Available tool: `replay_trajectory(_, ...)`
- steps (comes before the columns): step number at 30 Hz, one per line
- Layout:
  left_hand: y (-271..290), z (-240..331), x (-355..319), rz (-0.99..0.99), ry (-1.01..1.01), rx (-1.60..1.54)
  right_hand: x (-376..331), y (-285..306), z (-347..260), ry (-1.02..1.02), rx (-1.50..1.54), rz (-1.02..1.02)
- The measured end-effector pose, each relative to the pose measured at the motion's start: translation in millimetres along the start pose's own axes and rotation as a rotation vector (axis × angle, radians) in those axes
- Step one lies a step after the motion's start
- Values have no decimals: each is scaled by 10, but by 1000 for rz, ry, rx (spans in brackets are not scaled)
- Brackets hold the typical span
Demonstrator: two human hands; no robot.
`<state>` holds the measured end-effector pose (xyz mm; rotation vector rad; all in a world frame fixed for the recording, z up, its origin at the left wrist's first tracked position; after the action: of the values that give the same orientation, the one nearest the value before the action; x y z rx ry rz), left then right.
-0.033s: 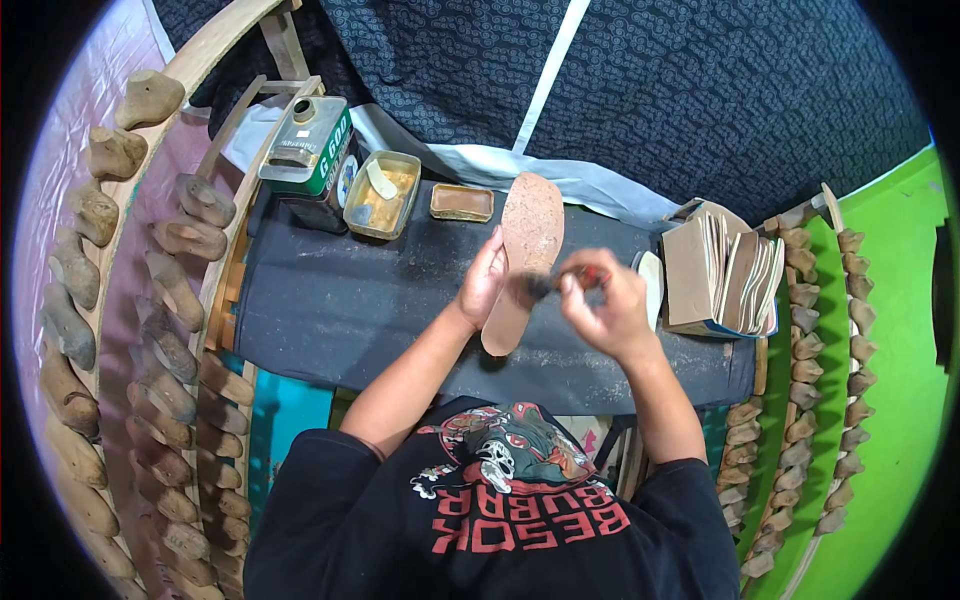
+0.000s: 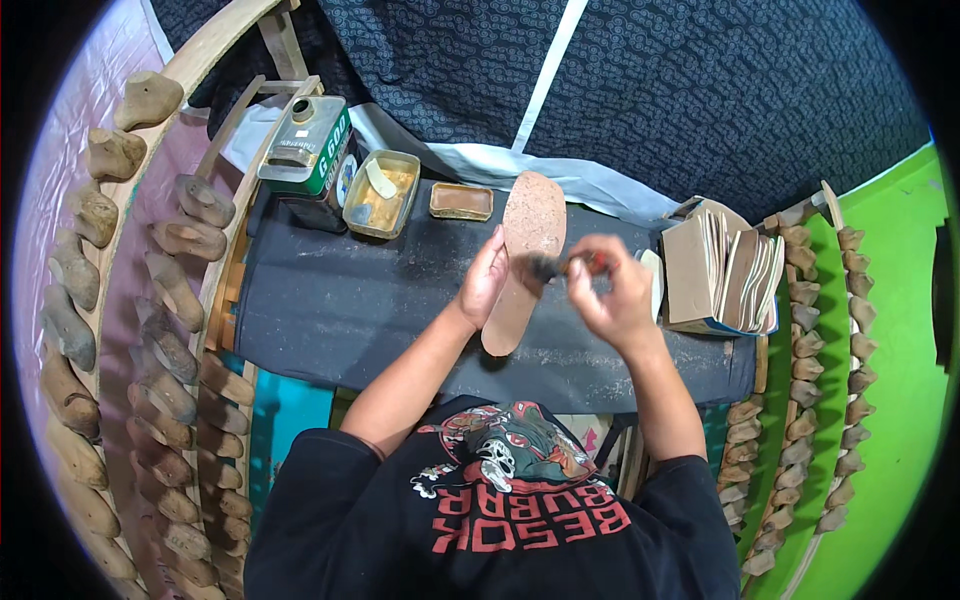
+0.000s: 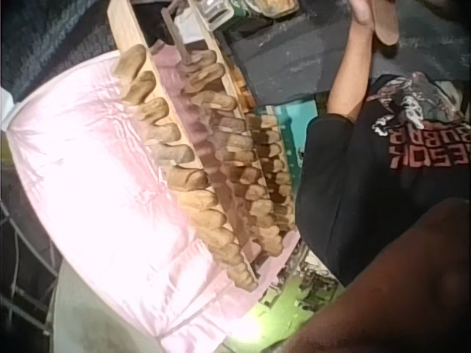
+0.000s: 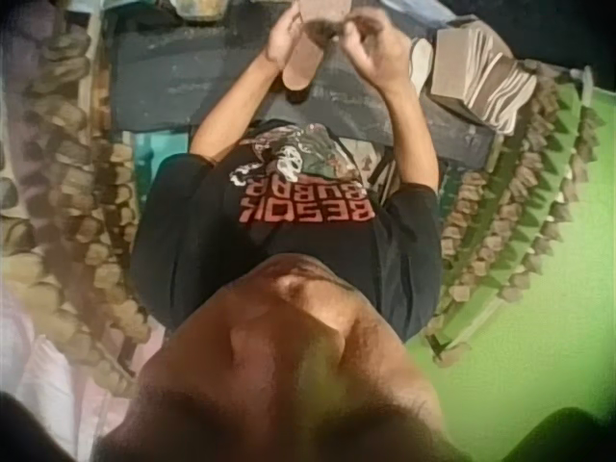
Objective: Applying adhesive to shoe insoles and soles using a manual brush.
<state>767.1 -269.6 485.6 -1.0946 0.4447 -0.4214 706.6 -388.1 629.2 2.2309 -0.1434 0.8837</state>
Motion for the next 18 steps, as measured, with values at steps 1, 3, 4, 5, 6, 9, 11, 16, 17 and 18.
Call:
replay_trajectory(1,-2,58,-31,-267,5,130,62,20,51,-38,6,45)
replay_trajectory(3,99,-43,-10,-198,25,94,93,36,80,-46,-17,114)
replay_trajectory(4,128,-66,8,-128,42,56,70,20,84,-41,-17,112)
replay_trajectory(5,121,-58,40,-278,41,-48,10,-25,69,-44,31,37)
replay_trajectory(6,146,-73,64,-279,36,-48,-47,-65,38,-47,78,-40)
replay_trajectory(9,81,-16,61,-156,-50,75,-99,-67,-50,4,57,-89)
replay_trajectory(11,65,-10,15,-177,-40,61,-50,6,20,-34,30,-7)
replay_trajectory(16,93,58,37,-327,-7,43,-77,94,73,-96,-26,145)
replay_trajectory(17,12,18,43,-14,-2,-111,-141,73,63,-92,2,91)
replay_trajectory(18,54,7,69,-15,-2,-111,-207,52,54,-88,30,37)
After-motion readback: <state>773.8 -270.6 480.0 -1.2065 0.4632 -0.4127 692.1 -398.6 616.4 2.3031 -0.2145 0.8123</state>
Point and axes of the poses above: each hand's wrist, its own x-axis towards the middle knuckle, its own y-axis out of the back of the hand, z = x × y, the point moved 4 cm from there along x, towards the middle knuckle, and after that the axes turned 5 degrees about z, right-handed, at the moved point
